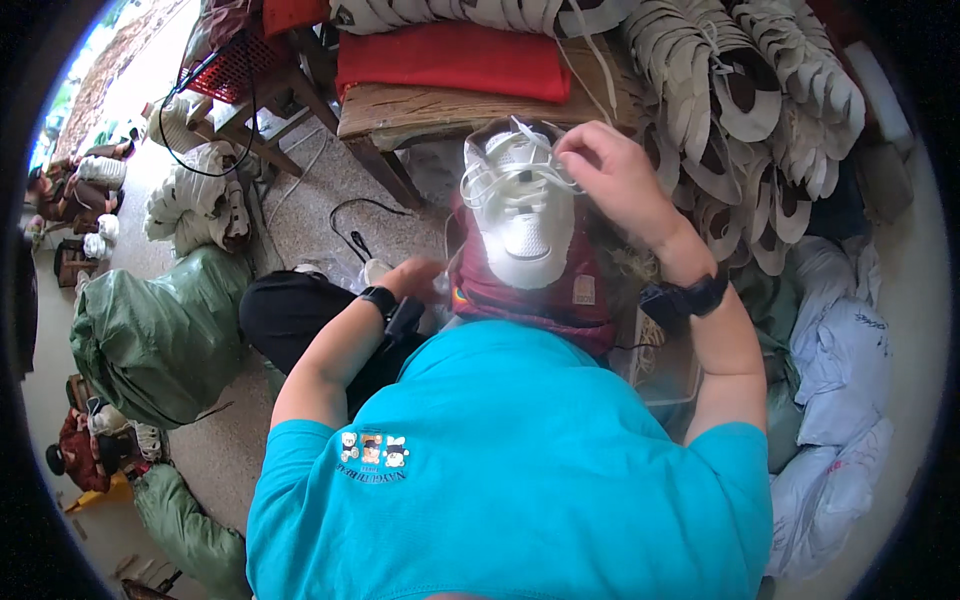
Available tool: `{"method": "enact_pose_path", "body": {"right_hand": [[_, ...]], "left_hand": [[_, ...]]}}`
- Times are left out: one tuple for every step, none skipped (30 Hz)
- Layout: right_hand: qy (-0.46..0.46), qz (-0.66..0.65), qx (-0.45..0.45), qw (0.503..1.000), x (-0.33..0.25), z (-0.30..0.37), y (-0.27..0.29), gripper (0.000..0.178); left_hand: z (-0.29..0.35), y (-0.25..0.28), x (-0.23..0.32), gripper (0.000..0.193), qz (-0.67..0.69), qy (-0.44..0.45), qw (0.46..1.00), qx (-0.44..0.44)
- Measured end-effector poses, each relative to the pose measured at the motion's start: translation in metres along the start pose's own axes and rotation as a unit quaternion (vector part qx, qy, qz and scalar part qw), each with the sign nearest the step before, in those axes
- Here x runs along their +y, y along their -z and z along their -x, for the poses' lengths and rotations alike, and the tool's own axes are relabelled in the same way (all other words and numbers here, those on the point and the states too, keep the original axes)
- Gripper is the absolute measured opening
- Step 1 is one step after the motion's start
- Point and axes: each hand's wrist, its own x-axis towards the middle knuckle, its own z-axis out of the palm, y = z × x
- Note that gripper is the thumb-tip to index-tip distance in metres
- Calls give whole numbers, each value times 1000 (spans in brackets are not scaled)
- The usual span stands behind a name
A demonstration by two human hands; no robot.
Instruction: The person sits on the floor and laces a white sneaker by hand, threading the laces through the eyelets and pulling them tight. They handle the shoe and laces repeatedly, adjusting the tension and positioning the shoe on their lap while surrounded by stacks of shoe parts.
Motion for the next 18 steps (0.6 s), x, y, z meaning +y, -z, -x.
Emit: {"method": "enact_pose_path", "body": {"right_hand": [[21,19,-3,1000,-5,-3,-1,10],[40,38,-4,998,-8,-4,-1,11],[40,47,2,998,-8,-2,1,11],[40,49,11,998,-6,0,5,11],[37,53,21,998,-3,2,9,11],[37,54,27,998,0,4,12,11],[19,42,40,998,4,6,14,12],[14,43,46,998,12,8,17,12],[5,46,55,997,24,11,19,12],[-3,45,63,997,34,14,17,12],[-3,39,61,997,39,16,12,12],[-4,35,59,998,42,16,8,12],[-2,32,55,998,42,15,5,12],[7,23,55,998,38,14,1,12],[14,20,58,998,33,13,-1,12],[22,11,58,998,30,13,-4,12],[39,6,60,997,32,10,-6,12],[36,1,57,998,32,10,-7,11]], "left_hand": [[2,-10,-16,48,84,5,995,-46],[-1,-21,-24,45,281,188,940,-56],[1,-21,-23,42,313,177,933,-25],[6,-20,-23,39,345,166,924,9],[26,-3,-21,36,217,-36,972,79],[37,14,-16,33,294,-20,947,126],[49,32,-9,30,367,-12,914,174],[53,52,3,28,605,211,746,180],[65,75,29,28,525,172,799,239],[84,101,64,27,436,131,839,297],[104,120,98,27,406,84,848,330],[118,136,127,28,375,34,853,360],[128,147,141,28,365,-3,850,380],[137,157,153,27,354,-38,845,398],[139,168,175,26,338,-59,851,397],[138,174,197,23,251,-81,862,433],[130,176,207,22,213,-108,863,446],[120,179,218,21,175,-136,862,456]]}}
